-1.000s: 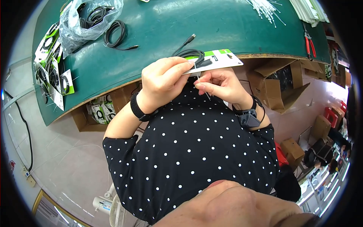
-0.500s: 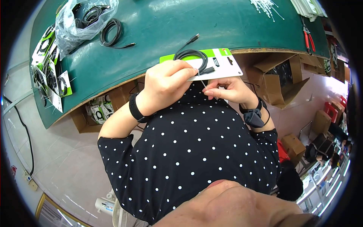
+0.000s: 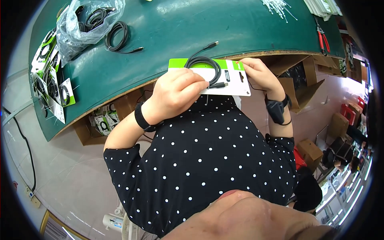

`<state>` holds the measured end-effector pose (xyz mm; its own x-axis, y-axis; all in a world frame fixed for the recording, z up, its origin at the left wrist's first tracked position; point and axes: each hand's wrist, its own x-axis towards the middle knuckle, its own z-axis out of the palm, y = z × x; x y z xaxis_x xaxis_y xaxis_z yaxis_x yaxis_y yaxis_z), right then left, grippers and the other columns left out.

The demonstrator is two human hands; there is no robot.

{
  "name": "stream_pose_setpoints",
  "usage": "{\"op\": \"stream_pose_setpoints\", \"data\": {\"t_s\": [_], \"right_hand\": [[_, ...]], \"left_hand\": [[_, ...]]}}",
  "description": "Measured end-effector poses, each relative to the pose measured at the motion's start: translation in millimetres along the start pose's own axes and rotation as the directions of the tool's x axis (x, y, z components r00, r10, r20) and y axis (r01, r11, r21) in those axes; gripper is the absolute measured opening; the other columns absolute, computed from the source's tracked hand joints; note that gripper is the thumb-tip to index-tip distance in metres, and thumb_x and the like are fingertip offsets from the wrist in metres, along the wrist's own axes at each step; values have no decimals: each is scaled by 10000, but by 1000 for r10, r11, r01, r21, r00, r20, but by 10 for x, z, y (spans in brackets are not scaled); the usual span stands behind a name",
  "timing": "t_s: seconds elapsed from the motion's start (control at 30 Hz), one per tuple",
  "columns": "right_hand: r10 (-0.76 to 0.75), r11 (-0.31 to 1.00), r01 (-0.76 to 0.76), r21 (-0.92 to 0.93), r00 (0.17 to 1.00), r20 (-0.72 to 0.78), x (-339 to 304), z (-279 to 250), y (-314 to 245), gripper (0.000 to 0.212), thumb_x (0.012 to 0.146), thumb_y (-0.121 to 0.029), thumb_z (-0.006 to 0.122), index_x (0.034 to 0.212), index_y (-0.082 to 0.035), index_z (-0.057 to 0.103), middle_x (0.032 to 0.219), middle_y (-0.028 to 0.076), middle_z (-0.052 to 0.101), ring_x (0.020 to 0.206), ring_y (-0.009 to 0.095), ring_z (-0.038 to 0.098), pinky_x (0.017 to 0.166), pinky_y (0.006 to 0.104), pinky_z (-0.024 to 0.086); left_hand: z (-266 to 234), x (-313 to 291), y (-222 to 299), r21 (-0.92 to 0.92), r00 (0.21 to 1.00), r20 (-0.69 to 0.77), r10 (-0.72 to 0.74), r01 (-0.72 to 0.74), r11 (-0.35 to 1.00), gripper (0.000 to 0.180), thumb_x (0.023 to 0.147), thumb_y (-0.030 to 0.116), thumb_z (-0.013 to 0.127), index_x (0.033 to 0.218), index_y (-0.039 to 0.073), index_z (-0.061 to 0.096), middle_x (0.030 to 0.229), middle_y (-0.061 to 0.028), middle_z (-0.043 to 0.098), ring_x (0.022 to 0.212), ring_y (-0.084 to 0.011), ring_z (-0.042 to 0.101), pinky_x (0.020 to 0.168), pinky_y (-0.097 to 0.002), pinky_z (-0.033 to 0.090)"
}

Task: The person picks up a coiled cable and places it onto a cardboard backing, then secures it by threading two plastic ties through the backing and around the cable. After pulling the ties tight by hand, the person sets the packaged cable aside on the workbench.

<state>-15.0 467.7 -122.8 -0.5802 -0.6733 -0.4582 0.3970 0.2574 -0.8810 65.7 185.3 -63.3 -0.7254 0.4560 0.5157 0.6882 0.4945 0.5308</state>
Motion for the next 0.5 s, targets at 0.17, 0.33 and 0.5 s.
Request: {"op": "stream_pose_setpoints", "data": {"t_s": [0.17, 0.33, 0.5], "right_hand": [[58, 641, -32, 767, 998, -7, 188, 240, 3, 388, 981, -232, 455, 1254, 38, 514, 1093, 117, 644, 904, 195, 659, 830, 299, 520], [119, 543, -23, 840, 992, -49, 224, 539, -582, 354, 954, -177, 507, 1234, 40, 510, 1096, 132, 638, 895, 149, 655, 793, 286, 535], [-104, 883, 152, 444, 986, -131, 399, 483, -561, 309, 913, -133, 581, 1167, 35, 529, 1041, 116, 651, 864, 124, 655, 761, 255, 536]], "left_hand": [[-54, -49, -44, 125, 991, -9, 133, -131, 983, 234, 650, 38, 689, 880, 13, 653, 863, -87, 644, 781, -245, 642, 721, -362, 544], [-141, -114, -132, 241, 983, -2, 182, -176, 955, 202, 716, 67, 667, 910, 12, 658, 905, -84, 640, 836, -234, 640, 755, -375, 539], [-337, -63, -82, 124, 998, -55, -1, 8, 992, 250, 718, 89, 730, 947, 10, 666, 955, -87, 654, 899, -241, 641, 801, -372, 520]]}}
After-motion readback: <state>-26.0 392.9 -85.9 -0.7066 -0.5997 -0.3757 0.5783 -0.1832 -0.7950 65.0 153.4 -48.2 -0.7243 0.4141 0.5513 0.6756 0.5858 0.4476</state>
